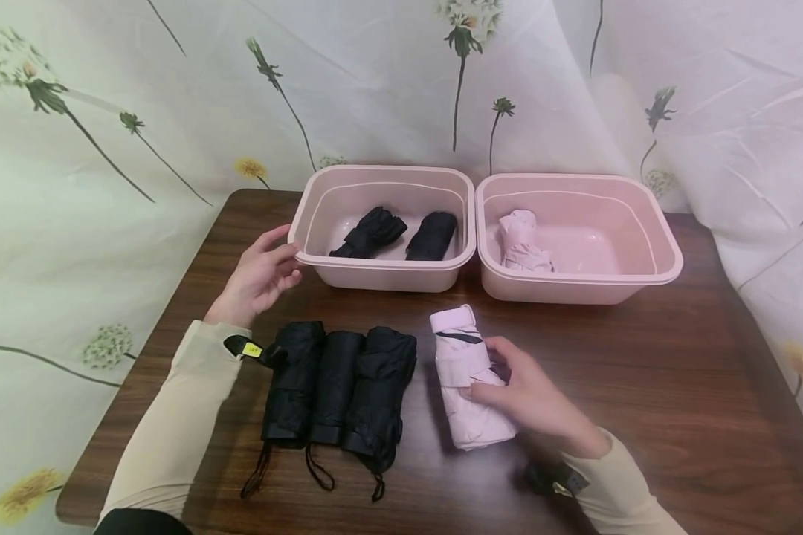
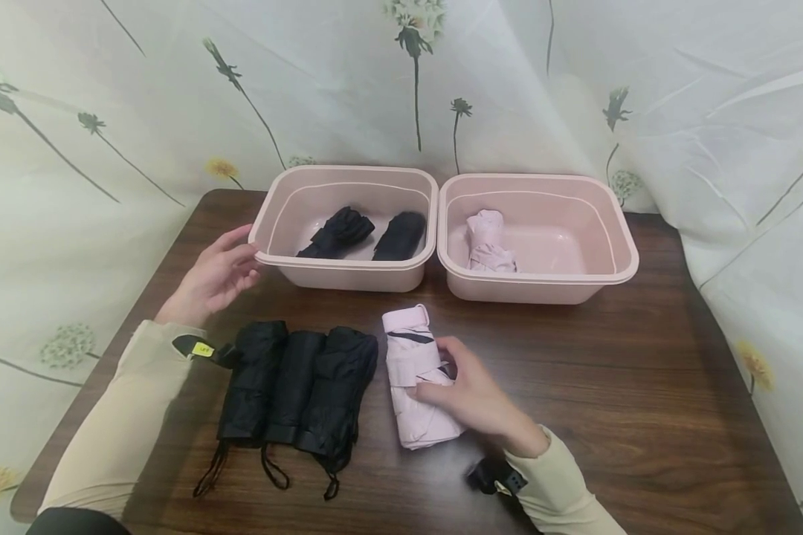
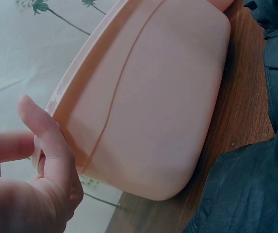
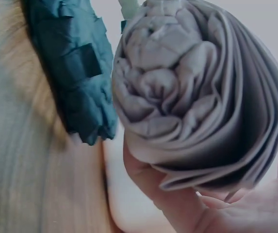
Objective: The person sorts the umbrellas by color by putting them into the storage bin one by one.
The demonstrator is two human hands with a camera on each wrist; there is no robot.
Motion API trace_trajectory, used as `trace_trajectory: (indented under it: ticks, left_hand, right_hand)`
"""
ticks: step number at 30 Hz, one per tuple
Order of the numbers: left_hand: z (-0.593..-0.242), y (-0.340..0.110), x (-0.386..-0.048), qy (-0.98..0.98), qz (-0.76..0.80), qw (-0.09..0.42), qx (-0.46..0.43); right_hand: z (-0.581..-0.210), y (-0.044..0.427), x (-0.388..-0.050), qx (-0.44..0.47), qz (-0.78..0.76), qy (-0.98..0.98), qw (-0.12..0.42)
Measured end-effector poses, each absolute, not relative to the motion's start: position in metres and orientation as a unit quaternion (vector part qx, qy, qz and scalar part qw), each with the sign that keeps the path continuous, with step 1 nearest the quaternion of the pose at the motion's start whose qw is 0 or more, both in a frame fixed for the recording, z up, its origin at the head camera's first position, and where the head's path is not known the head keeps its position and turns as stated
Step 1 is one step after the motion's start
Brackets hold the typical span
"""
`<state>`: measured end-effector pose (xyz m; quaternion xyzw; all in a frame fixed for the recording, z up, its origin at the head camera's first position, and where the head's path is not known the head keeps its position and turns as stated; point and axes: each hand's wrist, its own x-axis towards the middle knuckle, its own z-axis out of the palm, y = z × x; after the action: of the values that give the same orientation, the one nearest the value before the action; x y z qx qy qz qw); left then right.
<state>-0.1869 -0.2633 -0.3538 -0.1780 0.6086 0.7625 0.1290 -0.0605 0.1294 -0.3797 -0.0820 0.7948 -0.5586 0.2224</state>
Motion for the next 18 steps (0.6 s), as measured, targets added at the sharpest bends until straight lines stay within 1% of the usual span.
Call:
trace_trajectory:
  ticks: [10,18]
  left_hand:
    - [-0.355,-0.262,-0.19,0.605,0.765,0.129,-0.179]
    - [-0.354,-0.263,-0.189,0.609,0.761,0.131,-0.184]
  right_hand:
    - [-0.356,0.149,-0.064,-0.08,-0.606,0.76,0.221]
    - [-0.338,0.161,-0.069,-0.075,-0.647,0.736,0.186]
